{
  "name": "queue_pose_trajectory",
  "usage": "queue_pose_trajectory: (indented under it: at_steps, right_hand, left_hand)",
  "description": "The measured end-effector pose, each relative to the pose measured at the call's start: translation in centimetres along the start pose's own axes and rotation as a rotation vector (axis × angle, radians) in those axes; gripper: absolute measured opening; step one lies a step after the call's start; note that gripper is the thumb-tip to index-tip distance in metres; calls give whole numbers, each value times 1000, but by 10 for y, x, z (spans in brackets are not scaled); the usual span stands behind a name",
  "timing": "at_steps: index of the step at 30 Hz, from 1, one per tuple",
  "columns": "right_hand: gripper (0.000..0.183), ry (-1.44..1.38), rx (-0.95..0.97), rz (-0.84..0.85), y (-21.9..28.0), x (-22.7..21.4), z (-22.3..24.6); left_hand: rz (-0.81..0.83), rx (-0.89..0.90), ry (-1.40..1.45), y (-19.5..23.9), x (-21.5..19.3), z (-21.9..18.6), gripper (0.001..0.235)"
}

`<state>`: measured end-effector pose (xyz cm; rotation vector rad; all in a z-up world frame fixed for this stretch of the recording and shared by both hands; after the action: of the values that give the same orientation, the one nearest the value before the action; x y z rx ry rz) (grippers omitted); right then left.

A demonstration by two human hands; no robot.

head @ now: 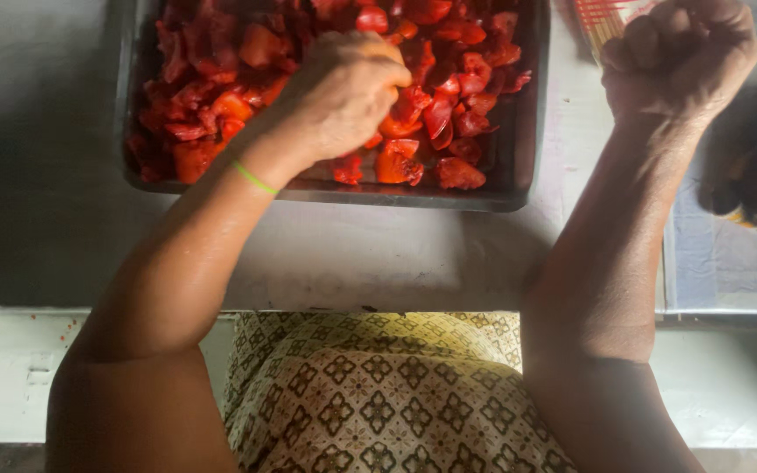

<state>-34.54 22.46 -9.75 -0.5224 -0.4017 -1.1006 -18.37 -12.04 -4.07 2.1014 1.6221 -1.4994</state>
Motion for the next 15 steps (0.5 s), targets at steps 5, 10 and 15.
queue_pose_trajectory:
  at_steps: [5,10,15]
  right_hand:
    - [42,-10,33,8,-3,-7,-4]
    - [27,-21,99,-187,-4,-9,-10]
    - [25,6,129,-249,-3,0,-10]
  left_hand:
    - [-255,-195,-58,22,-48,14,18]
    - [-267,-239,-184,27,-52,11,11]
    - [-209,-31,-212,10,-20,-9,22]
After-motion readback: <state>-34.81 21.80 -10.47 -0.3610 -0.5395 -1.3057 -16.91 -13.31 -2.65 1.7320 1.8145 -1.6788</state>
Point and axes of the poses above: each hand's wrist, its own y-axis away from the middle knuckle, its own x-axis out of the palm, z = x × y, the point moved 4 cm from there along -y, towards the middle knuckle, and after that the axes turned 12 degrees about y, right-handed, at the moved point
